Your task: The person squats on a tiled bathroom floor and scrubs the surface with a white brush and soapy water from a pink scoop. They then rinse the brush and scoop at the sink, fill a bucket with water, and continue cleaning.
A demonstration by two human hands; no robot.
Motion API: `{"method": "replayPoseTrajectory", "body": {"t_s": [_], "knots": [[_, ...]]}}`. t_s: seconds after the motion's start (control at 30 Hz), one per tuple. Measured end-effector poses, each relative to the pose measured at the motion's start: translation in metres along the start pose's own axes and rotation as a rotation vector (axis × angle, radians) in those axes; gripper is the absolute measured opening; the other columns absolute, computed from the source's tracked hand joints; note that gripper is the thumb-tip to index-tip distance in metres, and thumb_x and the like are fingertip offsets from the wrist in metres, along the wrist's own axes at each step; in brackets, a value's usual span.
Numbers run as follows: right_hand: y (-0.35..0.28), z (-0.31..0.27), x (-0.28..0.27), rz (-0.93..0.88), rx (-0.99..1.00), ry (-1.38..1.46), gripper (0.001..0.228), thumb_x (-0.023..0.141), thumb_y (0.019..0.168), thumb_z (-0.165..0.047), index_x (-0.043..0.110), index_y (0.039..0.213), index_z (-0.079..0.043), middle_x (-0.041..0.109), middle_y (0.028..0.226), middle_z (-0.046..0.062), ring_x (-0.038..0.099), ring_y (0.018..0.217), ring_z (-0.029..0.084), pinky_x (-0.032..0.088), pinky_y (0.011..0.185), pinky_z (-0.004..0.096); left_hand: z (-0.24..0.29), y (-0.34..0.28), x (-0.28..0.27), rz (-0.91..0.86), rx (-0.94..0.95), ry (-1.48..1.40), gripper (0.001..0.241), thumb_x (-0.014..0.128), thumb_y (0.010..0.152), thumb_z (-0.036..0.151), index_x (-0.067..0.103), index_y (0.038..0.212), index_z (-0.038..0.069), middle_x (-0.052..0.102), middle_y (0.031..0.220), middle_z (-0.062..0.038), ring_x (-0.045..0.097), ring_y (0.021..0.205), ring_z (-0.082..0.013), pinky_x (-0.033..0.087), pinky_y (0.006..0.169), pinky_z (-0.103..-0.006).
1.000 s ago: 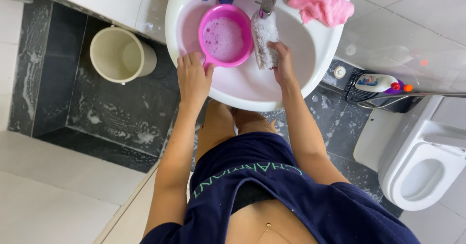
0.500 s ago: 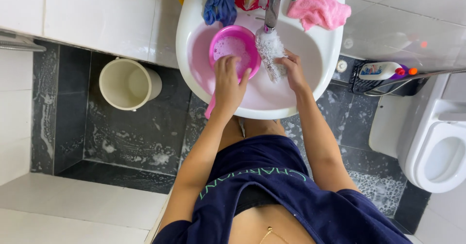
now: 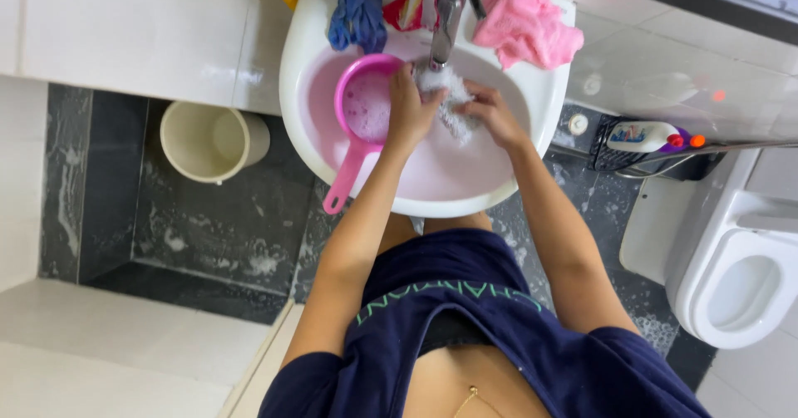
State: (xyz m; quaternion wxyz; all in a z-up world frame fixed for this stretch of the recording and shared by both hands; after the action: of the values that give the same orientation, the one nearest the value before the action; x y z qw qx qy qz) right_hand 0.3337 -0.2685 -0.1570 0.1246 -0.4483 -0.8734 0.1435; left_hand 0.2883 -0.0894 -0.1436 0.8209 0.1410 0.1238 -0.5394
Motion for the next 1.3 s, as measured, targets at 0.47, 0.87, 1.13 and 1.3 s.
{"method": "replayPoseTrajectory", "body": {"t_s": [0.47,0.87,1.13,1.3], "knots": [[0.029,-0.004,0.005,-0.161,0.097,0.188,0.058,0.062,0.079,-0.005,0.064,0.137,0.000,0.072,0.113,0.001,0.061,0.098,0.010,0.047,0.096,0.025,0.069,0.031,0.003,0.288,0.220,0.295,0.056,0.085,0.085,0.032,0.059,0.123,0.000,0.063,0.125,-0.017,0.053,0.125,-0.0387,0.040,0.105,-0.0521],[0.045,0.036,-0.013,-0.067,0.176,0.216,0.034,0.060,0.077,-0.005,0.073,0.108,0.001,0.070,0.090,0.003,0.060,0.083,0.012,0.048,0.082,0.024,0.059,0.038,0.012,0.305,0.117,0.183,0.030,0.082,0.087,0.015,0.065,0.106,0.000,0.068,0.105,-0.016,0.065,0.101,-0.0359,0.052,0.087,-0.0464],[0.062,0.097,-0.042,0.133,0.166,-0.104,0.023,0.072,0.077,-0.013,0.074,0.083,0.009,0.061,0.112,-0.004,0.057,0.099,0.012,0.046,0.089,0.025,0.053,0.026,0.013,0.338,0.049,-0.018,0.027,0.076,0.094,0.015,0.062,0.112,-0.001,0.067,0.100,-0.015,0.070,0.087,-0.0281,0.054,0.075,-0.0408],[0.055,0.082,-0.029,0.110,0.283,-0.055,0.029,0.068,0.079,-0.019,0.074,0.102,-0.002,0.074,0.093,0.004,0.066,0.084,0.015,0.052,0.079,0.027,0.042,0.017,0.030,0.329,-0.204,-0.356,0.020,0.071,0.097,0.016,0.059,0.103,0.001,0.069,0.082,-0.006,0.059,0.062,-0.0146,0.046,0.054,-0.0328]]}}
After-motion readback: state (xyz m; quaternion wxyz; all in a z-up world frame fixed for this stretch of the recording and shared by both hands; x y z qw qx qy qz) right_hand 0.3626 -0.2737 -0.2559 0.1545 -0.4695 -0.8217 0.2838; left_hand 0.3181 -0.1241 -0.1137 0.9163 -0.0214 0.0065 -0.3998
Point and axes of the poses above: each hand's wrist, its own y-axis towards the middle knuckle, its own x-axis out of the palm, z = x × y, the point moved 8 cm from there along y, towards the middle knuckle
